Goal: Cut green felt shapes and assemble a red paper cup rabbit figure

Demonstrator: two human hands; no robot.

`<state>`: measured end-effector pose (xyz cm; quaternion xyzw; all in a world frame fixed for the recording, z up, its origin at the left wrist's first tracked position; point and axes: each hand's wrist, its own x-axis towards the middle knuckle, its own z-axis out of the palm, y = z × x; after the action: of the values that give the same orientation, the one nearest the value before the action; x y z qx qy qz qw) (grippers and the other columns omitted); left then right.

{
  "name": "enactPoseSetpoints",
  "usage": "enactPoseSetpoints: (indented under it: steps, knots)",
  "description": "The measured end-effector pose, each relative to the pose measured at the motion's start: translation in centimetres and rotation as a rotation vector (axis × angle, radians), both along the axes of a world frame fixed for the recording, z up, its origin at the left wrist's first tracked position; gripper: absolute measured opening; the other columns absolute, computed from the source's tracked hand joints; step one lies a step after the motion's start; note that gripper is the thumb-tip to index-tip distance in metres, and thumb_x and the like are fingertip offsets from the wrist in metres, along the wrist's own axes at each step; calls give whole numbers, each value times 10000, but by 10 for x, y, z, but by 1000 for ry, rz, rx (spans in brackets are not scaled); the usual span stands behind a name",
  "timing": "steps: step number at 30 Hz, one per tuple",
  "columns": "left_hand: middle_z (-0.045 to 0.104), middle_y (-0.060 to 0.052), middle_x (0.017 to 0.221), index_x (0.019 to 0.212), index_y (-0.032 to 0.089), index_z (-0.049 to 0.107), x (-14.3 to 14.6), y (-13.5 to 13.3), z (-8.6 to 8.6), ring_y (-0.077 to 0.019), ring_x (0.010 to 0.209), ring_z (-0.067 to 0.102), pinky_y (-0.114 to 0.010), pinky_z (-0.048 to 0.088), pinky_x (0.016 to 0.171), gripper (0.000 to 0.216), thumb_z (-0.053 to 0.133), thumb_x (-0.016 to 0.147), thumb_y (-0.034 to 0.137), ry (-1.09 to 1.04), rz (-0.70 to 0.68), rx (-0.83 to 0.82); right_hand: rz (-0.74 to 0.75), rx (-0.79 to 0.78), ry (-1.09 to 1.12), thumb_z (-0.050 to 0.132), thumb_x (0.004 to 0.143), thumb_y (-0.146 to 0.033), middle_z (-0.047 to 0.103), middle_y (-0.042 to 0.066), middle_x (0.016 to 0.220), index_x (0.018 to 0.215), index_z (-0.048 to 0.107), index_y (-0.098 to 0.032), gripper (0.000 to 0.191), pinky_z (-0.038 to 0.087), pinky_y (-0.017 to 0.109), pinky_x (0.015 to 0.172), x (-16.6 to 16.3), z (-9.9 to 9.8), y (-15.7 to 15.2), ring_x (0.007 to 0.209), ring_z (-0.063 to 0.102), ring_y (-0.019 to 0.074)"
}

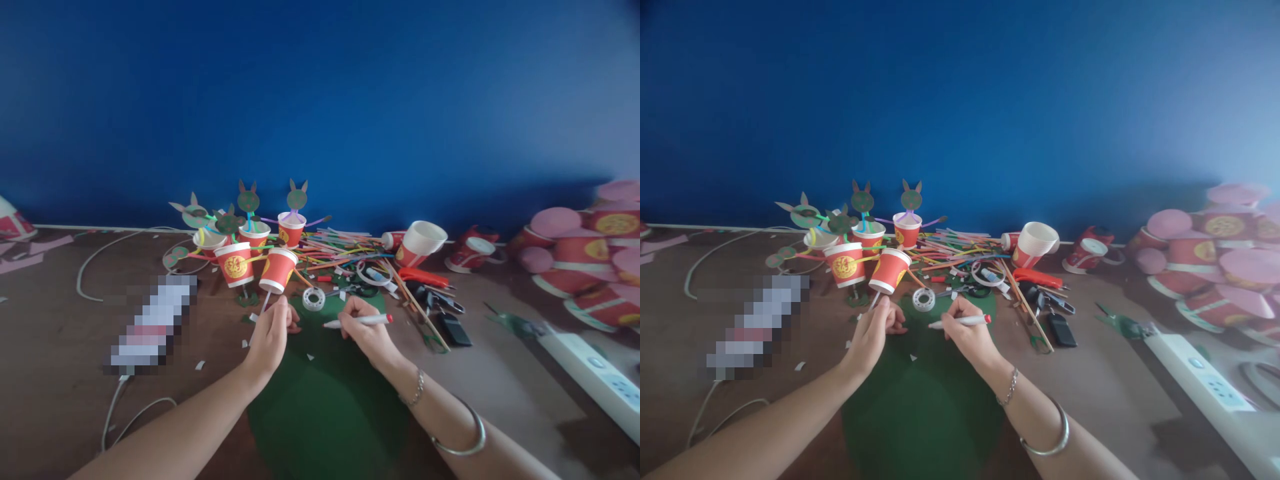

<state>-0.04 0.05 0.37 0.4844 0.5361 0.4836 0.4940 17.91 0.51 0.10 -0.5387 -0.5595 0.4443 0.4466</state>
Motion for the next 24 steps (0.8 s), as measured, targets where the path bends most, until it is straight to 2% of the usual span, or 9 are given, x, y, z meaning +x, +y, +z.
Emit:
enactPoseSetpoints:
  steps: [4, 10, 24]
  knots:
    - [488, -21, 645, 519, 201, 334, 0, 0, 0, -139, 607, 491, -275, 513, 591, 468, 321, 814, 564, 6, 2, -2, 65, 5, -88, 577, 732, -276, 496, -59, 392, 546, 411, -204, 260, 321, 188, 394, -3, 0, -3, 371, 434, 81]
    - [497, -26, 657, 521, 205, 311, -1, 0, -1, -143, 623, 500, -283, 519, 597, 467, 305, 814, 569, 12, -4, 3, 87, 33, -222, 555, 707, -220, 522, -50, 417, 537, 415, -206, 221, 337, 185, 380, -5, 2, -3, 389, 474, 91]
    - [499, -27, 661, 530, 201, 328, 0, 0, 0, -144, 623, 506, -286, 523, 606, 466, 311, 819, 566, 0, -9, 4, 92, 8, -270, 534, 700, -208, 546, -41, 418, 521, 405, -212, 221, 343, 190, 394, -8, 6, -5, 409, 505, 103]
